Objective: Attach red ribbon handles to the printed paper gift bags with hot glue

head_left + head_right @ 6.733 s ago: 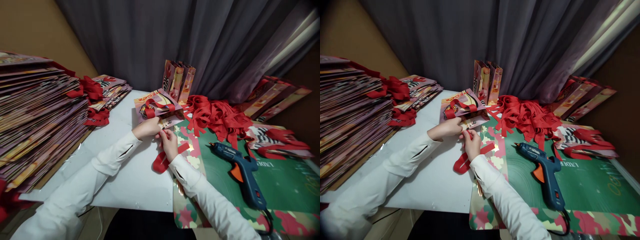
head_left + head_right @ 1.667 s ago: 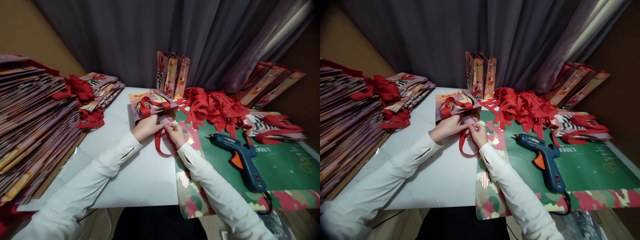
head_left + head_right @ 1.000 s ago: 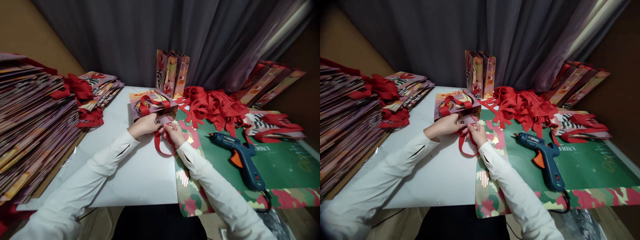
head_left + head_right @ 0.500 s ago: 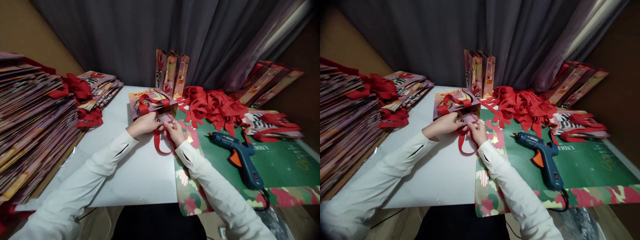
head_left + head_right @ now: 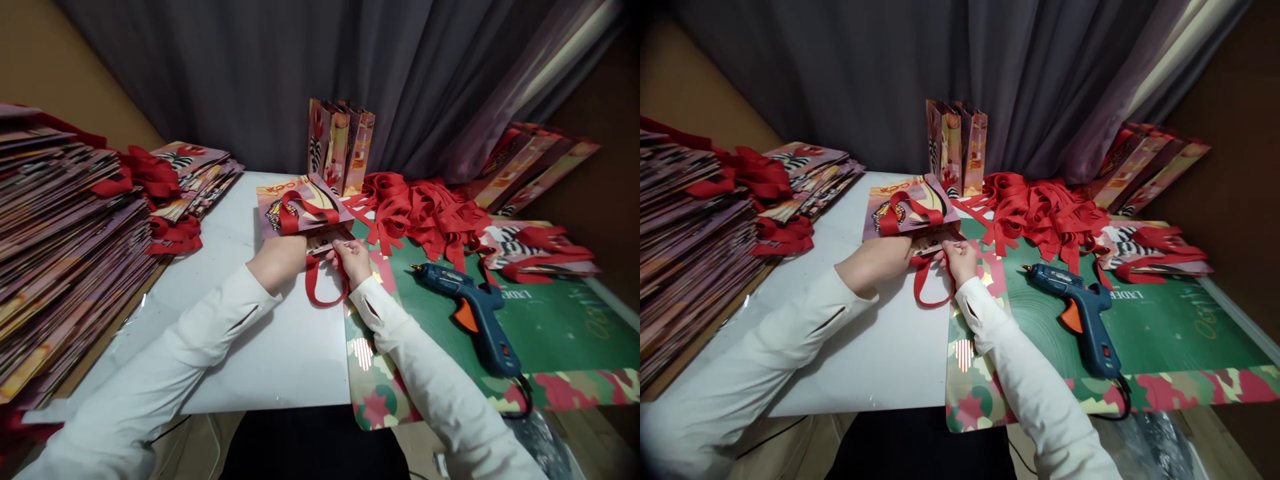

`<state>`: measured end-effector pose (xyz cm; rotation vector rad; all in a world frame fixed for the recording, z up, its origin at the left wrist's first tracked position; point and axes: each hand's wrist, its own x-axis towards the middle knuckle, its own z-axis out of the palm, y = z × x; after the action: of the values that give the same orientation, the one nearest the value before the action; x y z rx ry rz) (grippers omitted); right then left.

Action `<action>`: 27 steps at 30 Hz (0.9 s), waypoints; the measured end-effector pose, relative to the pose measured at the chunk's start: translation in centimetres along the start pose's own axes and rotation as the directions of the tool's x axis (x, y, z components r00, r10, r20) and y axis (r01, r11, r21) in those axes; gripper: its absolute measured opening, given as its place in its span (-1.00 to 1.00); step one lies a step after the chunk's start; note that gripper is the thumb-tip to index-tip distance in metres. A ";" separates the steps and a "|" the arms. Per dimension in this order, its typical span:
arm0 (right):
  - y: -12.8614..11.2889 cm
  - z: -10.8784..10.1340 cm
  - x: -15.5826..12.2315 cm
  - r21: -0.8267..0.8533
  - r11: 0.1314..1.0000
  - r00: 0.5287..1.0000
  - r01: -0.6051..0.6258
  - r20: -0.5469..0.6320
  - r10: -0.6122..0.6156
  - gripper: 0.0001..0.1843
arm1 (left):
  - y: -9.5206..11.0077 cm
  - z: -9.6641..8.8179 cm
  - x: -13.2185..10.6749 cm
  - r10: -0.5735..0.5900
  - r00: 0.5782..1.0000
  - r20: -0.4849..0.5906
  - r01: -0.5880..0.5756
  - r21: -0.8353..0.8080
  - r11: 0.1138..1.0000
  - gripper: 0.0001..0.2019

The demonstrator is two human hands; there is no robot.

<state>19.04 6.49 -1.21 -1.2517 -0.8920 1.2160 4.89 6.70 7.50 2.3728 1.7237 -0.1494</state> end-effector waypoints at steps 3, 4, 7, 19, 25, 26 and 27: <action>0.1 -0.3 0.2 -0.079 0.997 0.999 -0.011 -0.042 0.008 -0.75 | 0.1 0.0 -0.8 -0.039 0.999 0.014 0.037 0.106 0.994 -0.69; 0.1 -0.4 0.3 -0.112 0.994 0.999 -0.015 -0.053 0.009 -0.77 | 0.0 0.0 -0.9 -0.020 1.000 0.023 0.017 0.119 0.993 -0.69; -0.7 -1.0 0.2 -0.249 0.968 0.988 0.034 -0.140 -0.070 -0.63 | -0.6 0.2 -0.6 0.050 0.998 0.038 -0.054 0.141 0.989 -0.66; -4.7 0.3 1.3 -0.888 0.001 0.809 0.461 0.419 -0.413 -0.59 | 0.9 2.3 -1.5 0.166 0.983 -0.077 -0.145 0.227 0.963 -0.63; -4.2 0.5 1.3 -0.890 -0.093 0.829 0.447 0.451 -0.330 -0.60 | 0.3 4.0 -0.8 0.149 0.981 -0.127 -0.115 0.240 0.964 -0.72; -4.1 0.5 1.4 -0.888 -0.100 0.831 0.449 0.456 -0.320 -0.60 | 0.4 4.2 -0.7 0.143 0.979 -0.144 -0.106 0.240 0.965 -0.71; -3.9 0.5 1.4 -0.887 -0.105 0.831 0.449 0.458 -0.315 -0.59 | 0.6 4.5 -0.6 0.140 0.976 -0.166 -0.097 0.242 0.966 -0.69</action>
<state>19.54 8.33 2.54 -1.7438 -2.2705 -0.1421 5.40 4.98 3.32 2.7299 1.7174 -0.1258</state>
